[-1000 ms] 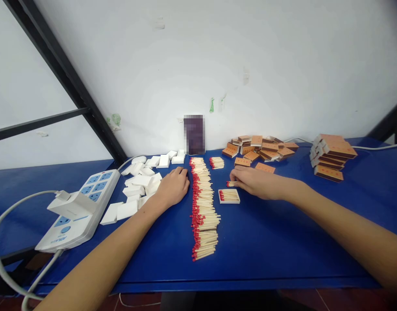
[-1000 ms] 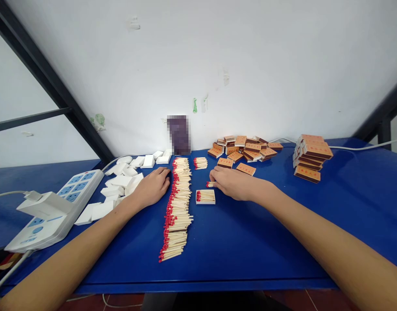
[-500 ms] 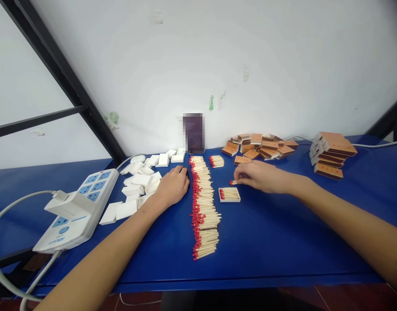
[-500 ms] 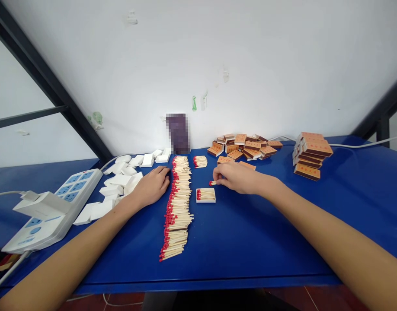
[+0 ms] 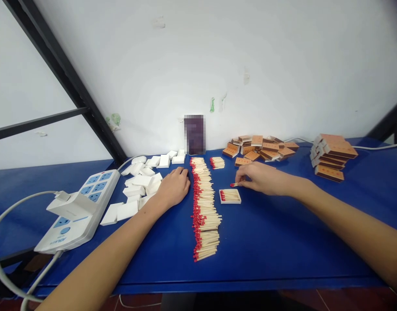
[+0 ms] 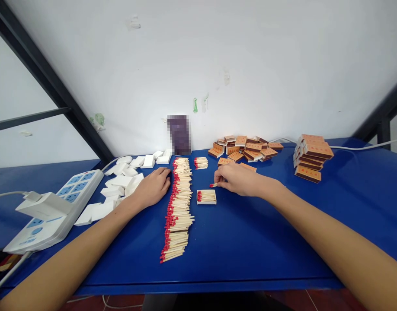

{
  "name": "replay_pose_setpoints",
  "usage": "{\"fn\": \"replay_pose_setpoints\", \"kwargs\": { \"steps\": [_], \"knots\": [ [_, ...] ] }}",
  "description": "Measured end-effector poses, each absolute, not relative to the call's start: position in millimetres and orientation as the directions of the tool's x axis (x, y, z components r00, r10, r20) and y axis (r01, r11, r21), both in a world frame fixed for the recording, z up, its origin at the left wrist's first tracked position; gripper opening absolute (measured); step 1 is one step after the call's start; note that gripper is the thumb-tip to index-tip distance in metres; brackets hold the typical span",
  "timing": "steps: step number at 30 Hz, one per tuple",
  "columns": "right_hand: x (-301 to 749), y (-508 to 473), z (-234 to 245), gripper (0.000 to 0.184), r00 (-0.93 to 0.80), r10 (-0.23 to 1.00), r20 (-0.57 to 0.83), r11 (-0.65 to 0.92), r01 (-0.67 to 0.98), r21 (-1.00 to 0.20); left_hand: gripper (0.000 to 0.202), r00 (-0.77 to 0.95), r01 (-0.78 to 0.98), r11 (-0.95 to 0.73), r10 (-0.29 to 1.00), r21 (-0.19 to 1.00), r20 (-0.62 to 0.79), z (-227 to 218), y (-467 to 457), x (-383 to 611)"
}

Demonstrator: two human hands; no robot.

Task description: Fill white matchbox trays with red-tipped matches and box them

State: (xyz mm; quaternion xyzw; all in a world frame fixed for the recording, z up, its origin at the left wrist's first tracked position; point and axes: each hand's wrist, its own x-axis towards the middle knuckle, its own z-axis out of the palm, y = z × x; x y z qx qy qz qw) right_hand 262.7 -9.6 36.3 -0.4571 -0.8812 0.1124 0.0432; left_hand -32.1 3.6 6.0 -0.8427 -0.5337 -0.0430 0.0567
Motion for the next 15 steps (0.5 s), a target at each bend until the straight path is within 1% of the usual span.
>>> {"fn": "replay_pose_setpoints", "kwargs": {
  "steps": [4,9,12,15],
  "knots": [
    [261.5,-11.7,38.6,0.018,-0.555,0.830,-0.055,0.524,0.811,-0.260,0.031,0.419,0.908,-0.417,0.900,-0.043,0.124,7.5,2.7,-31.5],
    [261.9,-11.5,37.2,0.022,-0.541,0.839,-0.056,0.517,0.827,-0.222,0.031,0.422,0.907,-0.419,0.898,-0.049,0.125,7.7,2.6,-31.4],
    [261.6,-11.6,37.1,0.019,-0.534,0.844,-0.052,0.514,0.832,-0.208,0.031,0.418,0.908,-0.415,0.901,-0.056,0.117,8.2,2.3,-31.3],
    [260.2,-11.9,38.3,0.013,-0.533,0.846,-0.023,0.522,0.836,-0.170,0.031,0.414,0.910,-0.410,0.903,-0.056,0.113,9.3,1.8,-31.0]
  ]
}}
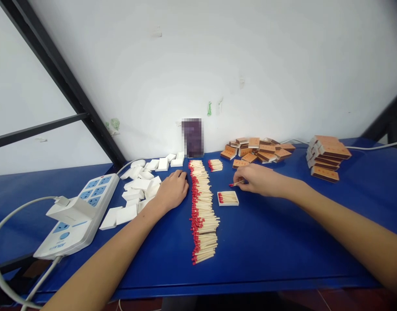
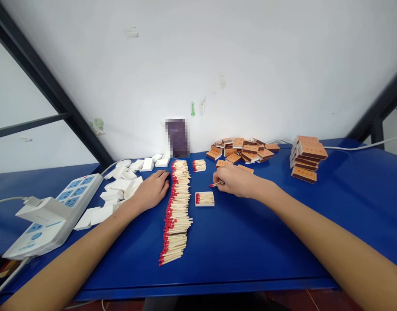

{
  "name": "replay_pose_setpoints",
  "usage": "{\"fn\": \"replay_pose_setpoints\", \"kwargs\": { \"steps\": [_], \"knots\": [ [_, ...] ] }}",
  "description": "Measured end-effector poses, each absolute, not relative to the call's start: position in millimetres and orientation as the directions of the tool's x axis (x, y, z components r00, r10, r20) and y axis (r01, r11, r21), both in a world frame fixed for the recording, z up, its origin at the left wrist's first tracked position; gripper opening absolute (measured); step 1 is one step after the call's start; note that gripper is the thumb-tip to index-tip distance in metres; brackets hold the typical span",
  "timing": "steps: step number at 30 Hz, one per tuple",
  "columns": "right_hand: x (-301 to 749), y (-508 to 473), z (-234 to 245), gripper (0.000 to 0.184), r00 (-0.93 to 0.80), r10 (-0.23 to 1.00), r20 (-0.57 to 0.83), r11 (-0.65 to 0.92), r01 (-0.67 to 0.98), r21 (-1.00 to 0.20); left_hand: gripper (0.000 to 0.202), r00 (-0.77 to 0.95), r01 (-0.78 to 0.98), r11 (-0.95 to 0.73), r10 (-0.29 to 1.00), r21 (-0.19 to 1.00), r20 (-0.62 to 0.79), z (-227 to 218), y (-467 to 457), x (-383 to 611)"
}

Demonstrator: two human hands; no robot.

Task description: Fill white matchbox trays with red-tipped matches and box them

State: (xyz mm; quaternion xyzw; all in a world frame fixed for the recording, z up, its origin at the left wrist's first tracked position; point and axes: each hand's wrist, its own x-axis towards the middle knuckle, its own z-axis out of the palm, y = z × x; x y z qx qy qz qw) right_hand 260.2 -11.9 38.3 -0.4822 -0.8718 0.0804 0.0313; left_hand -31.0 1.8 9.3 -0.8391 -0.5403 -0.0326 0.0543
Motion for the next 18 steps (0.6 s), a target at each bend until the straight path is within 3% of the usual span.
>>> {"fn": "replay_pose_setpoints", "kwargs": {
  "steps": [12,18],
  "knots": [
    [251,-15,33,0.015,-0.561,0.824,0.082,0.566,0.809,-0.157,0.031,0.434,0.901,-0.432,0.889,-0.047,0.146,6,4,-33],
    [237,-34,46,0.011,-0.637,0.760,0.131,0.640,0.697,-0.323,0.031,0.427,0.904,-0.423,0.896,-0.058,0.125,8,3,-32]
  ]
}}
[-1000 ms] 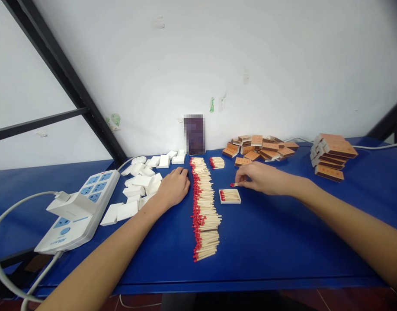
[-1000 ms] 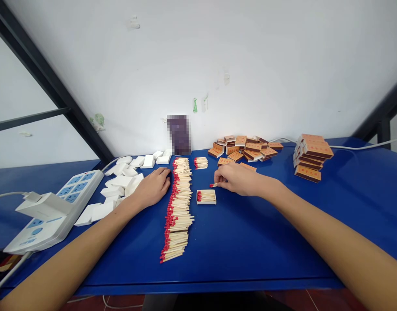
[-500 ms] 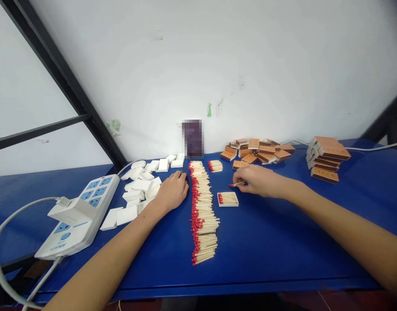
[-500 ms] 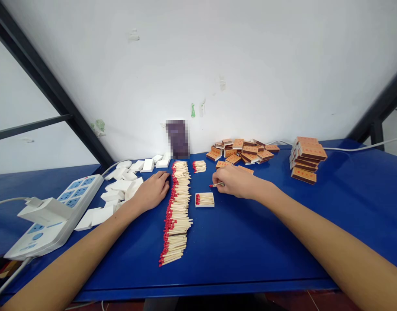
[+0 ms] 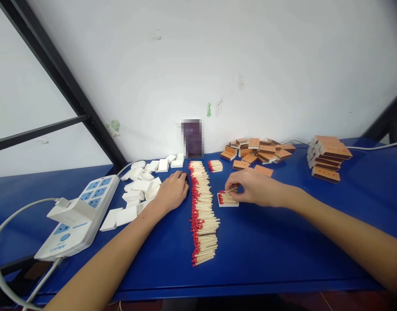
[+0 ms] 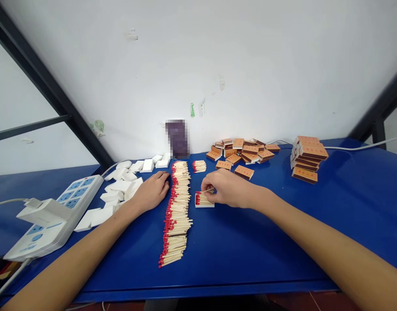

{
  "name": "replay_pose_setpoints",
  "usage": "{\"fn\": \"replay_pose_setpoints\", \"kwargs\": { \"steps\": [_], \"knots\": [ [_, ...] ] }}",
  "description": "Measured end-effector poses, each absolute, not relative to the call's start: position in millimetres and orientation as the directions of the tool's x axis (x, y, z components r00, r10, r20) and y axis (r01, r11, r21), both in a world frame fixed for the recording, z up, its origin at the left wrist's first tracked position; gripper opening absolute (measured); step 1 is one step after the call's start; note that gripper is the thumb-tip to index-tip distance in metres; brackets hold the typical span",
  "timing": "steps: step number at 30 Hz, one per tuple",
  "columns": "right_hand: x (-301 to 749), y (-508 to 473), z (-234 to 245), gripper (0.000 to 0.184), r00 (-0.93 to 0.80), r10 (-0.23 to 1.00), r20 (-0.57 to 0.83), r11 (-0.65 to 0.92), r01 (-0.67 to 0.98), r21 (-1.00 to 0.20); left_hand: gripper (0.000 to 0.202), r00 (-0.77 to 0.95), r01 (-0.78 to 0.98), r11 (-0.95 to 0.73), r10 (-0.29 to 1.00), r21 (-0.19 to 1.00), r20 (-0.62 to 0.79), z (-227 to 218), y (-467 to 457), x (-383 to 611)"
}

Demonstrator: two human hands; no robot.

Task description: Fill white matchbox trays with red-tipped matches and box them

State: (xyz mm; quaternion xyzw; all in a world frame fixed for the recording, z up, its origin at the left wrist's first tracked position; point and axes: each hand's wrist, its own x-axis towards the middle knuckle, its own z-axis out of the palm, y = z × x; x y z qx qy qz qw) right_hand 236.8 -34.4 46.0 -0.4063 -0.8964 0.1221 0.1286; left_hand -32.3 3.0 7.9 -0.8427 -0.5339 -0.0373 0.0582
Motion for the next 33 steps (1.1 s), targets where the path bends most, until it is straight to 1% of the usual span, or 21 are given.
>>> {"fn": "replay_pose_setpoints", "kwargs": {
  "steps": [3,6,13,20,24,26,30,33],
  "knots": [
    [231,-41,48,0.011,-0.662,0.744,0.086,0.643,0.676,-0.360,0.031,0.421,0.907,-0.416,0.899,-0.060,0.124,8,3,-32],
    [231,-41,43,0.012,-0.655,0.754,0.054,0.632,0.700,-0.333,0.031,0.422,0.907,-0.417,0.898,-0.060,0.128,7,3,-32],
    [237,-35,35,0.015,-0.676,0.728,0.113,0.676,0.680,-0.284,0.032,0.425,0.905,-0.423,0.896,-0.046,0.126,6,3,-33],
    [237,-38,40,0.014,-0.665,0.739,0.110,0.663,0.688,-0.296,0.032,0.431,0.902,-0.428,0.893,-0.048,0.127,7,3,-33],
    [237,-39,42,0.020,-0.676,0.724,0.141,0.685,0.679,-0.263,0.032,0.428,0.904,-0.426,0.895,-0.046,0.125,7,3,-33],
    [238,-39,42,0.024,-0.662,0.736,0.143,0.674,0.696,-0.246,0.032,0.428,0.904,-0.426,0.895,-0.043,0.125,7,3,-33],
    [239,-34,40,0.025,-0.608,0.785,0.119,0.613,0.736,-0.286,0.032,0.428,0.904,-0.426,0.895,-0.043,0.123,7,3,-33],
    [239,-31,38,0.026,-0.637,0.766,0.088,0.626,0.707,-0.329,0.033,0.435,0.900,-0.432,0.891,-0.050,0.132,5,5,-34]
  ]
}}
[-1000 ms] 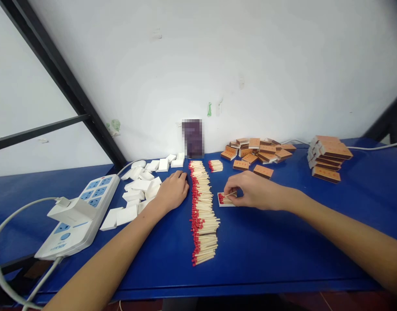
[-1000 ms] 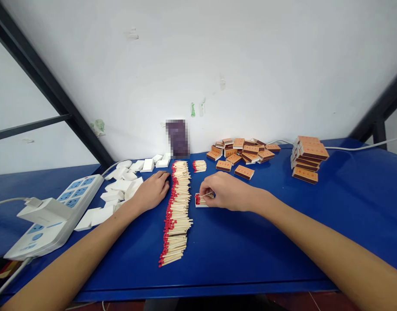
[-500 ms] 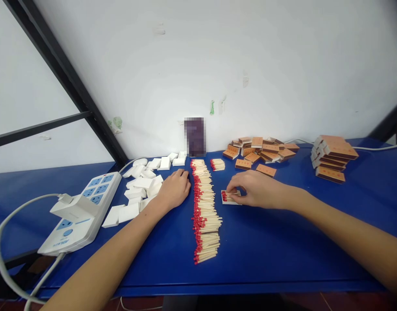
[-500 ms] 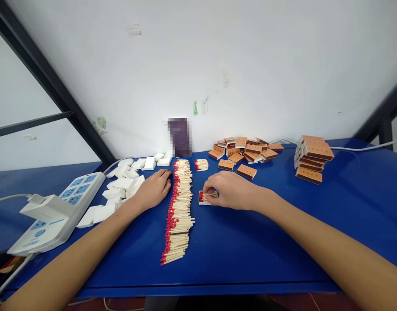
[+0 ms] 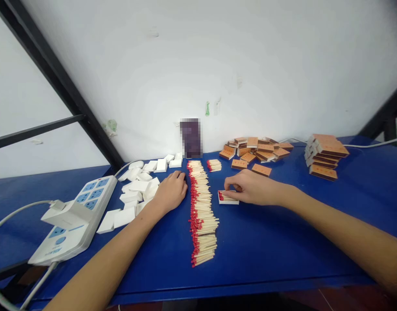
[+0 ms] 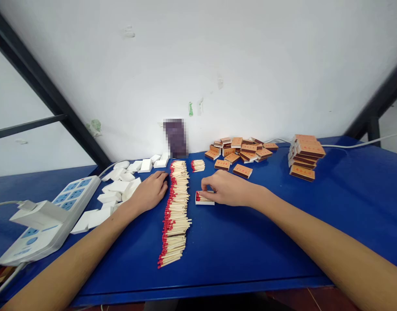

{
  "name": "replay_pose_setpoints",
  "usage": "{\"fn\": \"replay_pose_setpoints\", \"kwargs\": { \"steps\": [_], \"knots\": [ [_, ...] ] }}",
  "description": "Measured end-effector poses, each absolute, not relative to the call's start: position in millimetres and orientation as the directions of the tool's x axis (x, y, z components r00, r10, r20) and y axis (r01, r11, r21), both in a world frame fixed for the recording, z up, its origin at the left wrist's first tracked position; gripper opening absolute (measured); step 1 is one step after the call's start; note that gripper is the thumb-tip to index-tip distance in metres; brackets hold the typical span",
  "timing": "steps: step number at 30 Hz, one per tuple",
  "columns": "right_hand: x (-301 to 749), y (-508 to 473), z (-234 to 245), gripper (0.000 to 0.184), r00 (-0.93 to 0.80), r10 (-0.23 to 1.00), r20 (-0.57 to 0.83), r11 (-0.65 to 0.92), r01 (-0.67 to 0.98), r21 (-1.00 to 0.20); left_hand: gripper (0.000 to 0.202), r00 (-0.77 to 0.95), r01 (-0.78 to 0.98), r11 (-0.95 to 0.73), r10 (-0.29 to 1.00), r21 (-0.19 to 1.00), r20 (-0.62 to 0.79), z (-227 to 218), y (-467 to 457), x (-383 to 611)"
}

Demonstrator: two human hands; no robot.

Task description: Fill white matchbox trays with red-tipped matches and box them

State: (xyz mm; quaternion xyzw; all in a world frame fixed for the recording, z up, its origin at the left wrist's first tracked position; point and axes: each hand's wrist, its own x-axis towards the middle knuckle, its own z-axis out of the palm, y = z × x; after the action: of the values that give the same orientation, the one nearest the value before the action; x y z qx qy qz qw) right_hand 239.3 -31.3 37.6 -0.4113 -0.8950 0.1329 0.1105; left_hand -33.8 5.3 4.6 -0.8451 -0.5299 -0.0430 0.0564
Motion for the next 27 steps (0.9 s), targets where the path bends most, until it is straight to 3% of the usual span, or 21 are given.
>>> {"fn": "replay_pose_setpoints", "kwargs": {
  "steps": [12,21,27],
  "knots": [
    [246,-25,25,0.022,-0.688,0.704,0.176,0.696,0.619,-0.365,0.032,0.466,0.884,-0.463,0.868,-0.061,0.172,0,9,-37],
    [245,-26,29,0.028,-0.695,0.718,0.047,0.626,0.614,-0.481,0.034,0.471,0.882,-0.466,0.865,-0.073,0.174,-3,11,-38],
    [245,-27,30,0.034,-0.697,0.717,0.005,0.607,0.621,-0.497,0.033,0.460,0.887,-0.456,0.872,-0.065,0.165,-1,10,-37]
  ]
}}
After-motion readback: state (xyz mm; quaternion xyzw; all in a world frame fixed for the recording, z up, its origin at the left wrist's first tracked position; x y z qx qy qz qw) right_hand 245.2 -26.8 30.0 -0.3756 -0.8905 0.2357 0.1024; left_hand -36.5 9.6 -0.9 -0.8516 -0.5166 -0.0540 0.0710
